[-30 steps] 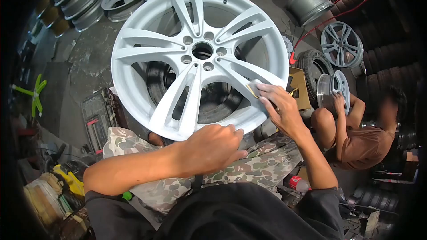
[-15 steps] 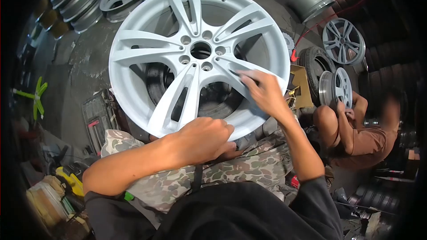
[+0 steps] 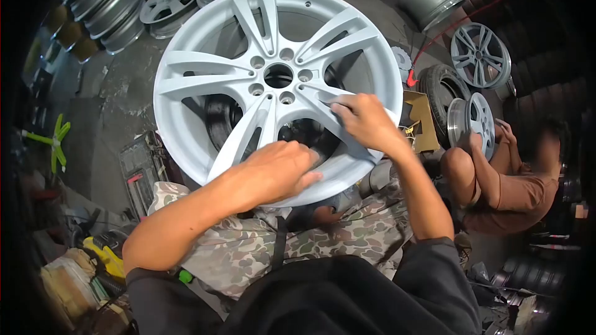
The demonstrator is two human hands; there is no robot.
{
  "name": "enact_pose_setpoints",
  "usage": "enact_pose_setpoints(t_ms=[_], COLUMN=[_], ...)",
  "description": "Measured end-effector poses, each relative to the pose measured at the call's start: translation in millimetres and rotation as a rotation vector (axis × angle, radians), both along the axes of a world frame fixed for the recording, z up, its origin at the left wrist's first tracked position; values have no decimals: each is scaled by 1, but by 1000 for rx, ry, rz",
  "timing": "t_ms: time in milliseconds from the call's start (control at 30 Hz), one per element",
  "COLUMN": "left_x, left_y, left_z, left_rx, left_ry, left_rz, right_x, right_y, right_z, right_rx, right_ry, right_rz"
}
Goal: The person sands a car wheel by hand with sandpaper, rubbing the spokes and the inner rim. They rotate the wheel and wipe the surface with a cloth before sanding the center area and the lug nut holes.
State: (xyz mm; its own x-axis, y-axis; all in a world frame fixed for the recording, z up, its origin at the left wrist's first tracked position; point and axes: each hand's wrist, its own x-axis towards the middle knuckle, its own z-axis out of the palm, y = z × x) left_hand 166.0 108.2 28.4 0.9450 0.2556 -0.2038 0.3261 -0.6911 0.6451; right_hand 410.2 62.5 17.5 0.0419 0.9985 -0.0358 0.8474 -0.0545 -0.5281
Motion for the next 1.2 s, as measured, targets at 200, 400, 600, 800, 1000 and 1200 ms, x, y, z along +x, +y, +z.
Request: enact_pose_setpoints(t_ms=[200,400,600,800,1000,1200], left_x=[-6,7,26,26,58,67], left_y=[12,17,13,7,-2,-28], left_z=[7,-7,-37,-33,-58,-57], left_rx=[-70,2,207,281,426,445], left_ry=[-59,-188,-160,-138,-154,-227], left_rz=[140,121,181,186,85,-10], right_x=[31,-5,-32,15,36,67], right_y=[-82,-129,-40,-156,-145,-131], right_z=[76,13,-40,-6,-22,-27], right_rx=[-8,155,306,265,451,501], right_ry=[150,-244,-328,-293,-295,-314], right_rz=[-57,125,127,44,14,9])
